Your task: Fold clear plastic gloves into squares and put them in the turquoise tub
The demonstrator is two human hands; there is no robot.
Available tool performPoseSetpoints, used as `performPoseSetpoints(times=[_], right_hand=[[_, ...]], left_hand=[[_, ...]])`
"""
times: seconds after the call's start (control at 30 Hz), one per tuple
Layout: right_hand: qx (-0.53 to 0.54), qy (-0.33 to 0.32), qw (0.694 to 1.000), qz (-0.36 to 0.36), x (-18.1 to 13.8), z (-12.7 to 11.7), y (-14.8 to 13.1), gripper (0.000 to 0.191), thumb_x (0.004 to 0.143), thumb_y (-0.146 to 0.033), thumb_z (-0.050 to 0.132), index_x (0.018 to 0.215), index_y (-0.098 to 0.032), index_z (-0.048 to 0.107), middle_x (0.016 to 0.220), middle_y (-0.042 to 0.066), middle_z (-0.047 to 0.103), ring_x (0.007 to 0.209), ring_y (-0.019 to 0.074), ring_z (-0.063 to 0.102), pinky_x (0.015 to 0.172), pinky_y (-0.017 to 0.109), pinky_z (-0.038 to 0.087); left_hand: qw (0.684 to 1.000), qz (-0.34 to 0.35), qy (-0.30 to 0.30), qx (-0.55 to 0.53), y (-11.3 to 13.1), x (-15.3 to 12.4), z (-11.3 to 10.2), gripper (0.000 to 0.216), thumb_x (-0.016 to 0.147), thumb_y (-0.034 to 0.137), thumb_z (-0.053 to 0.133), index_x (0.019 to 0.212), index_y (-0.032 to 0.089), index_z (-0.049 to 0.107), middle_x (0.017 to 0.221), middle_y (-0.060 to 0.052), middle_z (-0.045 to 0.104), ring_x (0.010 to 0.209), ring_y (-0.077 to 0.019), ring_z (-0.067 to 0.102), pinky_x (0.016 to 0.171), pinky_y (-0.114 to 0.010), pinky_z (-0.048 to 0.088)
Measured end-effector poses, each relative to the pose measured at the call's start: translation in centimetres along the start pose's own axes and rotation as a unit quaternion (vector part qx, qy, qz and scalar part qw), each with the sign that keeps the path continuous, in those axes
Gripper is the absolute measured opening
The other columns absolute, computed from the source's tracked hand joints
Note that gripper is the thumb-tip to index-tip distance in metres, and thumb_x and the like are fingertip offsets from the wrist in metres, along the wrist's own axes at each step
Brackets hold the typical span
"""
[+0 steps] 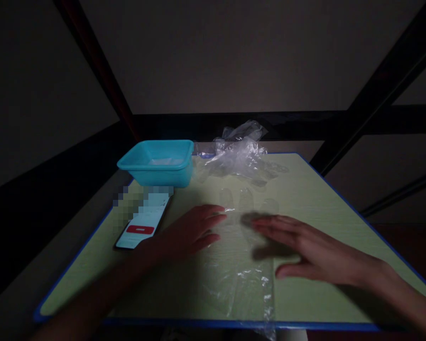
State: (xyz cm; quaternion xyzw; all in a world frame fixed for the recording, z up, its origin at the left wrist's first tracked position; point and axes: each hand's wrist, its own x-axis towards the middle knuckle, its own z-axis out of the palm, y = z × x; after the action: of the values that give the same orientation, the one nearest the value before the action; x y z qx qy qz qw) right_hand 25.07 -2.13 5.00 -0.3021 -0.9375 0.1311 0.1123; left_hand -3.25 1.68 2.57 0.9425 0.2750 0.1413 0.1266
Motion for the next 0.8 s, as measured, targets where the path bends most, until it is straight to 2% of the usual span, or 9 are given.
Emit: performPoseSetpoints(times=[0.07,0.13,0.2,0.3,0.4,0.5,0.57,0.7,0.8], right_hand=[[-0.036,0.004,0.999,-0.021,-1.2,1.0,-2.1,0.087,0.075,-0.058,0.057,0.143,-0.012,0.026,0.140,0.017,0.040,0.128,0.0311,0.039,0.098,0.048,0.042],[-0.056,0.009,0.998,-0.029,-2.0,2.4,-4.0,0.091,0.075,-0.056,0.058,0.144,-0.012,0.019,0.141,0.016,0.037,0.129,0.0318,0.037,0.097,0.049,0.043],[-0.077,0.016,0.996,-0.033,-2.3,3.9,-5.4,0.085,0.079,-0.049,0.058,0.144,-0.011,0.018,0.139,0.015,0.039,0.128,0.0296,0.039,0.098,0.047,0.044],[-0.102,0.020,0.994,-0.046,-2.3,5.4,-6.4,0.070,0.085,-0.043,0.052,0.142,-0.010,0.026,0.137,0.011,0.042,0.127,0.0240,0.041,0.099,0.040,0.045],[-0.102,0.042,0.992,-0.059,-2.1,5.8,-6.4,0.052,0.090,-0.032,0.048,0.137,-0.013,0.037,0.133,0.007,0.049,0.123,0.0205,0.047,0.098,0.035,0.047],[-0.066,0.060,0.994,-0.057,-2.2,5.6,-6.2,0.047,0.089,-0.024,0.048,0.135,-0.015,0.041,0.129,0.006,0.053,0.118,0.0203,0.051,0.094,0.035,0.051],[-0.034,0.078,0.996,-0.036,-2.4,5.2,-6.1,0.045,0.089,-0.021,0.046,0.134,-0.014,0.043,0.129,0.007,0.053,0.117,0.0204,0.052,0.092,0.035,0.052],[0.037,0.136,0.989,0.044,-2.7,4.4,-5.7,0.037,0.092,-0.023,0.038,0.125,-0.017,0.054,0.125,0.006,0.058,0.113,0.0184,0.057,0.089,0.033,0.053],[0.093,0.180,0.975,0.089,-2.5,3.7,-5.3,0.035,0.094,-0.025,0.035,0.116,-0.018,0.062,0.118,0.006,0.063,0.106,0.0171,0.061,0.086,0.030,0.054]], left_hand=[[1.000,-0.014,-0.010,0.001,0.0,-1.4,0.0,0.039,0.094,0.033,0.038,0.131,0.019,0.040,0.135,-0.011,0.045,0.125,-0.0223,0.040,0.103,-0.041,0.035],[1.000,-0.016,-0.019,0.000,0.0,-2.4,0.4,0.041,0.093,0.033,0.040,0.132,0.020,0.039,0.137,-0.011,0.044,0.127,-0.0227,0.039,0.104,-0.042,0.035],[1.000,-0.006,-0.025,0.000,0.0,-2.9,0.9,0.042,0.093,0.034,0.041,0.132,0.019,0.040,0.139,-0.012,0.042,0.129,-0.0235,0.037,0.104,-0.042,0.034],[0.999,0.014,-0.036,-0.006,0.0,-3.0,1.5,0.048,0.092,0.039,0.041,0.134,0.016,0.037,0.140,-0.015,0.040,0.130,-0.0242,0.035,0.105,-0.042,0.033],[0.999,0.021,-0.045,-0.021,0.1,-2.7,1.8,0.056,0.092,0.044,0.041,0.138,0.016,0.030,0.141,-0.015,0.038,0.131,-0.0238,0.033,0.107,-0.042,0.031],[0.998,0.013,-0.041,-0.047,0.2,-2.6,1.8,0.057,0.092,0.047,0.038,0.140,0.018,0.027,0.143,-0.014,0.036,0.133,-0.0231,0.031,0.107,-0.042,0.029],[0.997,0.005,-0.045,-0.065,0.1,-2.7,1.7,0.066,0.088,0.053,0.043,0.141,0.020,0.025,0.144,-0.014,0.034,0.134,-0.0245,0.030,0.107,-0.043,0.029],[0.994,0.003,-0.073,-0.076,-0.3,-3.0,1.4,0.105,0.063,0.066,0.064,0.143,0.018,0.017,0.147,-0.017,0.028,0.134,-0.0314,0.028,0.108,-0.048,0.025],[0.996,0.009,-0.070,-0.055,-0.1,-3.1,1.4,0.107,0.061,0.065,0.067,0.143,0.016,0.018,0.147,-0.018,0.027,0.134,-0.0316,0.028,0.108,-0.048,0.026]])
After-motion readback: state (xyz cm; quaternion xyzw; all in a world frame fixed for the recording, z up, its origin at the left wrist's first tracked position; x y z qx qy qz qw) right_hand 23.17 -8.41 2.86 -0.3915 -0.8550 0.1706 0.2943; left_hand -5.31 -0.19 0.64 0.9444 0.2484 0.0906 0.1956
